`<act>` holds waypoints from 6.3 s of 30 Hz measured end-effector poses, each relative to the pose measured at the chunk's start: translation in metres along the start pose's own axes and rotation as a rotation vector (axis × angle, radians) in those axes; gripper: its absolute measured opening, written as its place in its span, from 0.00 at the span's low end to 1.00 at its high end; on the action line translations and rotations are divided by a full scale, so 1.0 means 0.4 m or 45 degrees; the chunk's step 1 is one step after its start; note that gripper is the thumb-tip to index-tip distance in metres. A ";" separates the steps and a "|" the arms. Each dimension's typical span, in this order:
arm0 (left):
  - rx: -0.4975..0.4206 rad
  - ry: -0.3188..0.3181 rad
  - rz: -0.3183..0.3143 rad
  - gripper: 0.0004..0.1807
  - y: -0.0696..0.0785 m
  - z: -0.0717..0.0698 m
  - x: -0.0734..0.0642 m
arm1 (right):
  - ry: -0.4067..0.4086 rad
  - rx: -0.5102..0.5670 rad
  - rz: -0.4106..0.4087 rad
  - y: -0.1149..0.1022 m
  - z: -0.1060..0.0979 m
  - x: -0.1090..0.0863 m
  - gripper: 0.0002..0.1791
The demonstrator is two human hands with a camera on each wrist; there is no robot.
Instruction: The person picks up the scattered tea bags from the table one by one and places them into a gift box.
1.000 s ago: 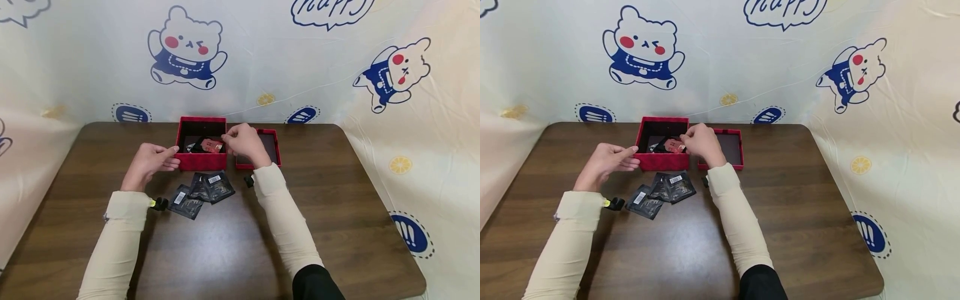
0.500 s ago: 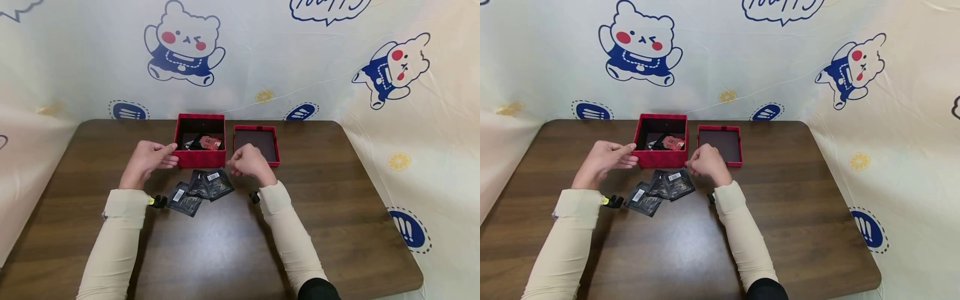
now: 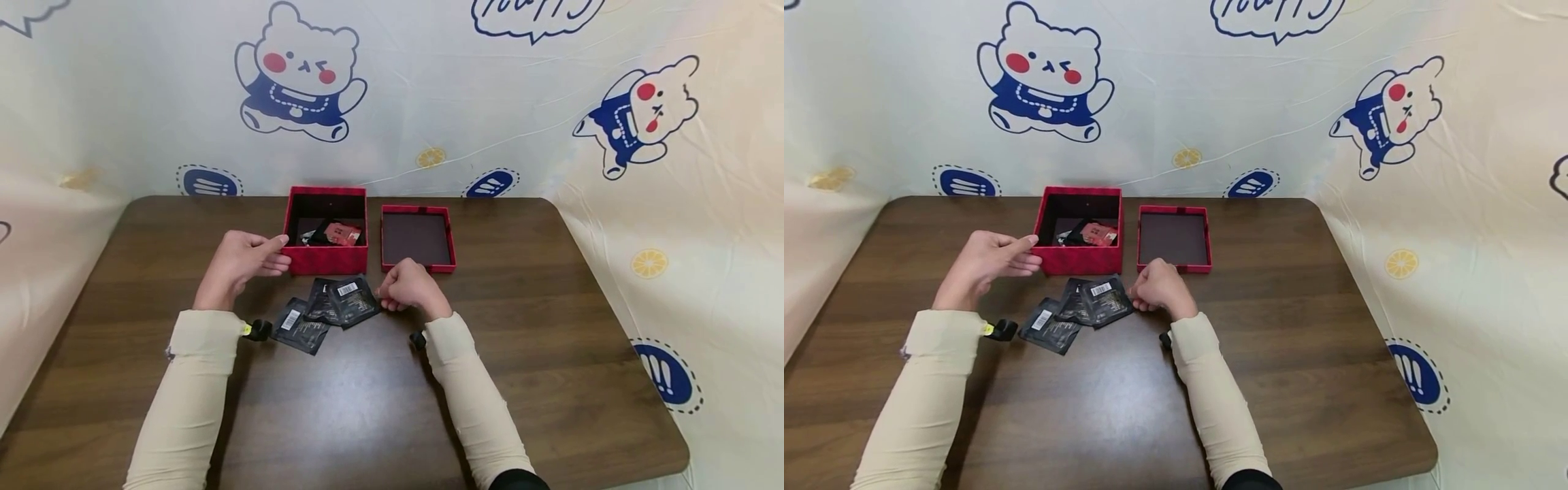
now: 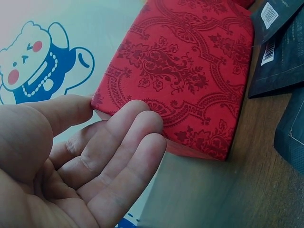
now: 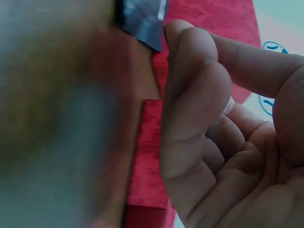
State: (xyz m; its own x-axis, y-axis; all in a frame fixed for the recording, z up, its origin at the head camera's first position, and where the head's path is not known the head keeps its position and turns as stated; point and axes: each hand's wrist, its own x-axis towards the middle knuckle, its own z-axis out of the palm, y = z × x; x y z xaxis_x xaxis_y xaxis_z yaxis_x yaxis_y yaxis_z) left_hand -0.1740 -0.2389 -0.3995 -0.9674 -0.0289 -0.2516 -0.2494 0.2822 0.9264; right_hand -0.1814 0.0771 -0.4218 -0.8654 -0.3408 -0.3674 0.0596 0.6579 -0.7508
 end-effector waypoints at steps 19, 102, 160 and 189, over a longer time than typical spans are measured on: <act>0.015 0.010 0.011 0.32 -0.003 -0.002 -0.001 | 0.036 0.041 0.117 0.034 0.039 0.008 0.11; -0.029 0.017 -0.020 0.31 0.000 0.002 -0.003 | 0.243 0.395 -0.089 -0.114 -0.083 0.031 0.08; -0.012 0.034 -0.018 0.31 -0.006 0.003 0.002 | 0.546 -0.307 -0.214 -0.212 -0.026 0.117 0.23; 0.011 0.042 -0.051 0.32 0.000 0.006 0.005 | 0.430 -0.173 -0.324 -0.173 0.002 -0.001 0.13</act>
State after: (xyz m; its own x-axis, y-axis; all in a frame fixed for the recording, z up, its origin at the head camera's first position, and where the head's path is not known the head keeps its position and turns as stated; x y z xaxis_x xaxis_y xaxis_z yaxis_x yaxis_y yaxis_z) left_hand -0.1758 -0.2366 -0.4005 -0.9576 -0.0721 -0.2790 -0.2878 0.2885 0.9132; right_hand -0.1846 0.0310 -0.3702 -0.9594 -0.2796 0.0370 -0.2229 0.6711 -0.7071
